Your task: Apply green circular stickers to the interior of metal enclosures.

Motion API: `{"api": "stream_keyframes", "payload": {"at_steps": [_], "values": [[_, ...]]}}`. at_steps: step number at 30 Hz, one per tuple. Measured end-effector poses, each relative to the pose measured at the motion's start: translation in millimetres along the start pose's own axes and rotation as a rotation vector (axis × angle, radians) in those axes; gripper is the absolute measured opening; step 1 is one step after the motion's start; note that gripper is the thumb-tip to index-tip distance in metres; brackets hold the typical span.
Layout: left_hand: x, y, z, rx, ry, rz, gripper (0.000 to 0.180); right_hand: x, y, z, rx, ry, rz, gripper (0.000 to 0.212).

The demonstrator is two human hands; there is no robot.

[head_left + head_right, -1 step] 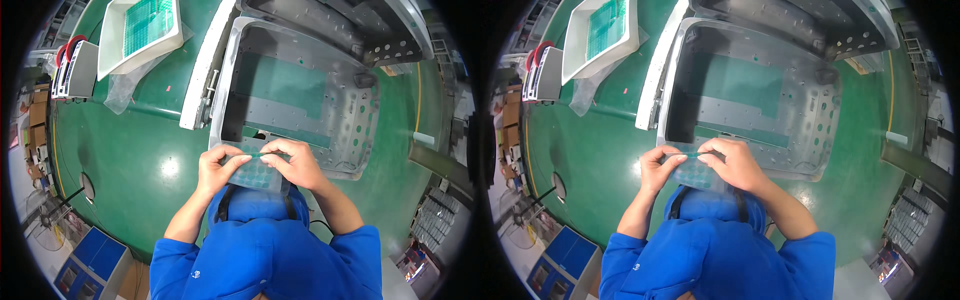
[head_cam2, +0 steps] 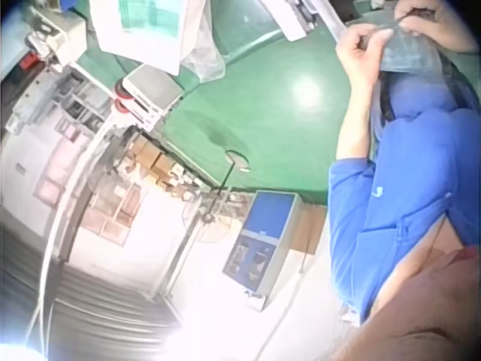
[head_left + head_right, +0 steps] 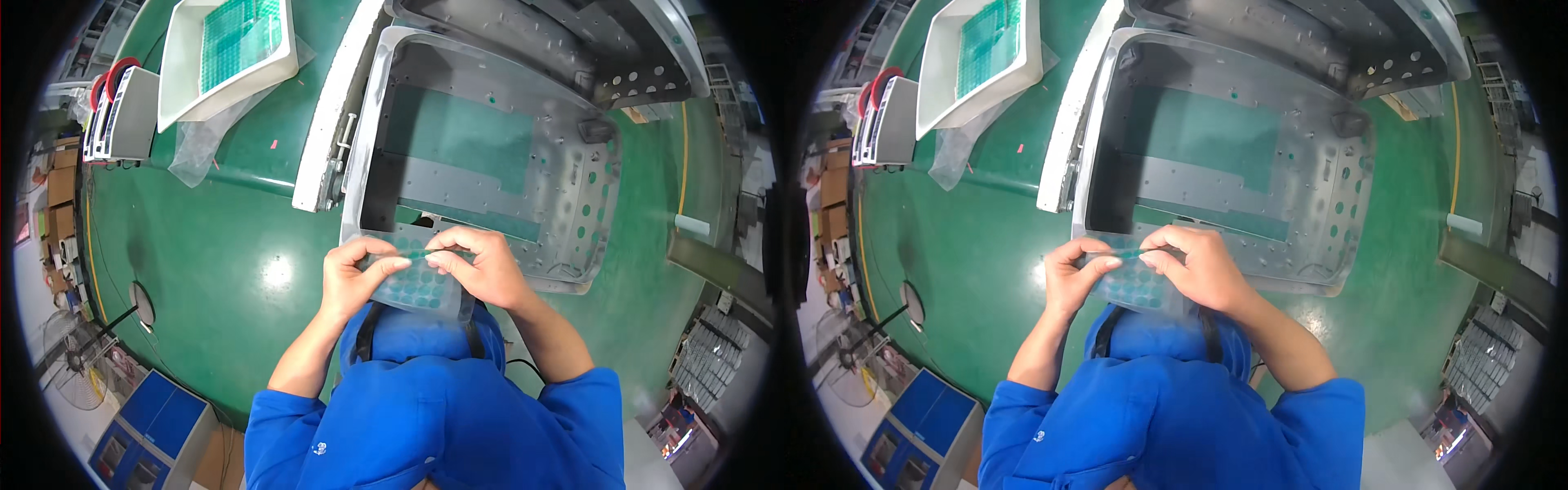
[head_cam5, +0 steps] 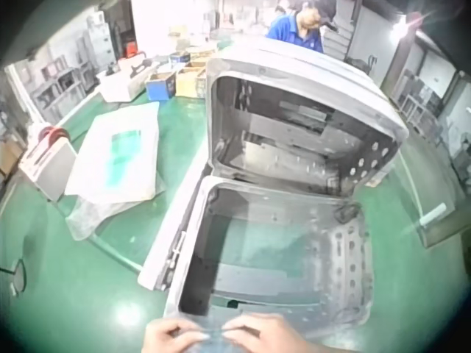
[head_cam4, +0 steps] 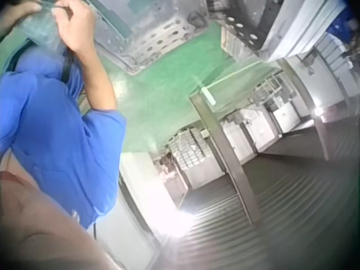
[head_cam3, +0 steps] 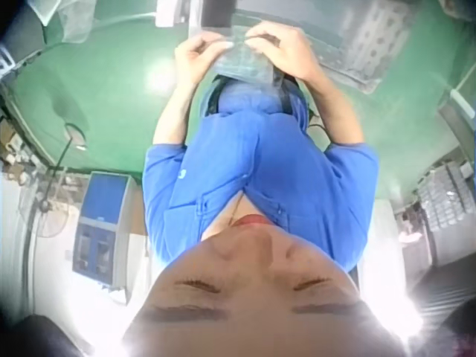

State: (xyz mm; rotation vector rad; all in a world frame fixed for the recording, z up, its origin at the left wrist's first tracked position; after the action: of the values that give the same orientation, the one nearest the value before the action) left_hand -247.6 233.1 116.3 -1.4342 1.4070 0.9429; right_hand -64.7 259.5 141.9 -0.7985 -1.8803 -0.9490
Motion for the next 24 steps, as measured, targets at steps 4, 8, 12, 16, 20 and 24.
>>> {"api": "stream_keyframes", "payload": {"at_steps": [4, 8, 12, 16, 20, 24], "values": [[-3.7, -2.6, 2.5, 0.017, -0.094, 0.057, 0.010, -5.8, -0.3, 1.0, 0.028, -0.062, 0.070, 0.013], [-5.9, -2.9, 7.3, 0.072, -0.196, 0.150, 0.008, -12.0, 1.5, 0.6, -0.085, 0.036, 0.133, 0.012], [-6.2, -7.0, 9.7, 0.069, -0.165, 0.138, 0.008, -15.3, 3.1, -4.3, -0.179, 0.122, -0.010, 0.009], [-3.8, -13.1, 12.6, 0.025, -0.073, 0.120, 0.008, -13.3, 7.0, -4.8, -0.307, 0.286, -0.262, 0.007], [0.6, -15.4, 17.7, -0.021, 0.009, 0.060, 0.008, -51.7, 38.8, 23.9, -0.269, 0.085, 0.035, 0.002], [0.5, -17.0, 18.0, -0.040, -0.035, 0.057, 0.008, -128.9, 77.3, 65.4, -0.239, -0.223, -0.263, 0.005]]}}
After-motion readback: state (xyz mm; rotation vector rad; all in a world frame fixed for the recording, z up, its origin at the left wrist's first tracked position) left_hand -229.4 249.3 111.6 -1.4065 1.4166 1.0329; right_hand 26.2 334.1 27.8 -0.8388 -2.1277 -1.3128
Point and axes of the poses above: each hand's wrist, its own z-axis towards the middle knuckle, its own y-axis out of the back of the hand, x = y × z, the point moved 2 cm from there along z, towards the middle knuckle, and after that the axes turned 10 degrees about -z, right-handed, at the moved point
